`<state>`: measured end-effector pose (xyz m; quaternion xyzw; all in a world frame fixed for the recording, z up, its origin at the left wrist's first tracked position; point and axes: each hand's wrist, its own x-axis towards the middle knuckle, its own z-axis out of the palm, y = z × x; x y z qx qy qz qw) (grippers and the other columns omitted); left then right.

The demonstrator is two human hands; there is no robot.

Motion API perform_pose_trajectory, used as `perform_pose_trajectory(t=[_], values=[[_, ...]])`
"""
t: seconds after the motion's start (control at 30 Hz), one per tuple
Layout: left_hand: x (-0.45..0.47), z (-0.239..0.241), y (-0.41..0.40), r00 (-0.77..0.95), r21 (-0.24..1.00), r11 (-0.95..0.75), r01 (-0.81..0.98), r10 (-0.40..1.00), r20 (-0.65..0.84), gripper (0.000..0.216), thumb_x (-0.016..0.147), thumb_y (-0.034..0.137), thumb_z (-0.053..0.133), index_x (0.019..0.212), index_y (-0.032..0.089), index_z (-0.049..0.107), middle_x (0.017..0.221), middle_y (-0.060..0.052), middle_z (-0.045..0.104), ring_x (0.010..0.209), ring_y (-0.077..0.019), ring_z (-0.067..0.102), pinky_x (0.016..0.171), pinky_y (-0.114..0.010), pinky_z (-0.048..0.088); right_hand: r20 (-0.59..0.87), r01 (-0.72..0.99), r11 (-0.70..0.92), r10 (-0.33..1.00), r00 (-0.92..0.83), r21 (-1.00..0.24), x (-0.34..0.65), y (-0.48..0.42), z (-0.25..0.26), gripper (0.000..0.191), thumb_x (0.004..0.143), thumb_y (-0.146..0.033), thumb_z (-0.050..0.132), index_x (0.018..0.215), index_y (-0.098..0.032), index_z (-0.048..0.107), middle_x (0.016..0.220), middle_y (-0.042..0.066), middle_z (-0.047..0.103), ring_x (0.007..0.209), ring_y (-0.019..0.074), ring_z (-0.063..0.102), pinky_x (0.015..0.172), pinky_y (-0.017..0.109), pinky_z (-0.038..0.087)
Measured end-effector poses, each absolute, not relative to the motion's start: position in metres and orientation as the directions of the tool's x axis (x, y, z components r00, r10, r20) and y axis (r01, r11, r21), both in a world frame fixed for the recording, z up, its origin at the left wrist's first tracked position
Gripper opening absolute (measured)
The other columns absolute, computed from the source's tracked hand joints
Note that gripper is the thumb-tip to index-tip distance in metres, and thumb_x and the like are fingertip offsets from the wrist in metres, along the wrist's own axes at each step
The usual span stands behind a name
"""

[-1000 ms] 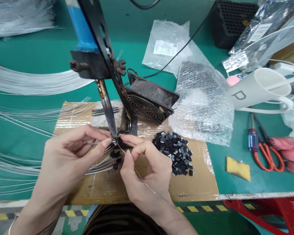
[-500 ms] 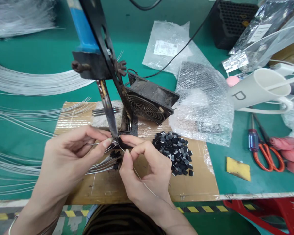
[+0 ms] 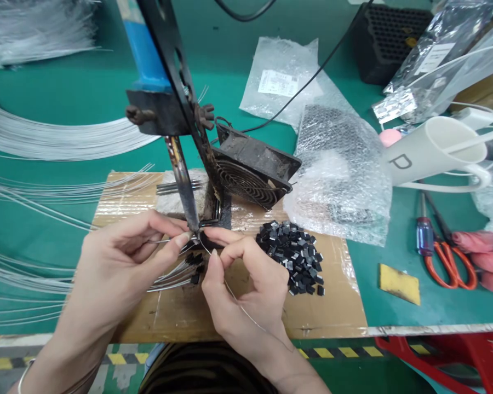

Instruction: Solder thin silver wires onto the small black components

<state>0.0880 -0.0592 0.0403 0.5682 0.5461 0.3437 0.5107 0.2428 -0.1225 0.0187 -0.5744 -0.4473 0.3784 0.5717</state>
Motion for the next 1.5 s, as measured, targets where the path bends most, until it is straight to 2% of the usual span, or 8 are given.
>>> perform_pose_trajectory(t=[0.23,0.33,0.67,0.9,1.1,1.5], values=[[0.088,0.041,-0.059,0.17,0.959,0.119,0.256,0.971,-0.166,0.007,0.086,0.021,0.078,0.08,0.022,0.075,0.087,-0.001,0.079,0.077,-0.0171,0.073,0.064,-0.025,0.054,0.104,0.127,0.071,0.955,0.279,-0.989,0.244,-0.122,0.019,0.021,0.093,-0.008,0.068,0.08,-0.024,0.062,0.117,0.008,0.081,0.113,0.0255,0.077,0.104,0.044,0.059],[0.087,0.04,-0.06,0.172,0.959,0.115,0.259,0.972,-0.162,0.007,0.087,0.021,0.078,0.08,0.022,0.075,0.087,-0.001,0.079,0.079,-0.0178,0.074,0.065,-0.025,0.056,0.111,0.103,0.082,0.94,0.323,-0.991,0.242,-0.123,0.018,0.022,0.094,-0.009,0.067,0.079,-0.024,0.063,0.115,0.006,0.081,0.111,0.0238,0.077,0.103,0.041,0.059],[0.088,0.038,-0.059,0.165,0.958,0.099,0.271,0.975,-0.148,0.006,0.085,0.019,0.077,0.08,0.022,0.075,0.086,0.0,0.079,0.076,-0.0159,0.072,0.065,-0.024,0.055,0.115,0.061,0.101,0.946,0.305,-0.993,0.242,-0.126,0.011,0.021,0.096,-0.009,0.066,0.083,-0.025,0.063,0.12,0.003,0.079,0.115,0.0237,0.075,0.105,0.043,0.058],[0.089,0.039,-0.057,0.168,0.968,0.119,0.221,0.973,-0.158,0.01,0.084,0.013,0.076,0.077,0.02,0.074,0.087,-0.001,0.08,0.079,-0.0131,0.072,0.074,-0.022,0.055,0.108,0.07,0.091,0.948,0.301,-0.993,0.242,-0.125,0.009,0.02,0.096,-0.011,0.067,0.082,-0.025,0.061,0.119,0.002,0.079,0.115,0.0217,0.075,0.105,0.038,0.057],[0.089,0.039,-0.057,0.172,0.973,0.124,0.196,0.972,-0.159,0.01,0.085,0.015,0.077,0.078,0.022,0.075,0.086,0.0,0.079,0.078,-0.0126,0.071,0.073,-0.022,0.055,0.122,0.076,0.104,0.948,0.295,-0.992,0.243,-0.125,0.011,0.02,0.095,-0.009,0.066,0.083,-0.025,0.062,0.119,0.003,0.079,0.116,0.0237,0.075,0.106,0.042,0.058],[0.089,0.037,-0.057,0.165,0.967,0.118,0.227,0.974,-0.158,0.01,0.083,0.014,0.077,0.077,0.02,0.073,0.087,-0.001,0.08,0.078,-0.0125,0.071,0.072,-0.021,0.054,0.099,0.087,0.075,0.941,0.325,-0.993,0.241,-0.123,0.013,0.022,0.093,-0.009,0.066,0.079,-0.024,0.061,0.116,0.004,0.081,0.11,0.0224,0.078,0.101,0.039,0.059]])
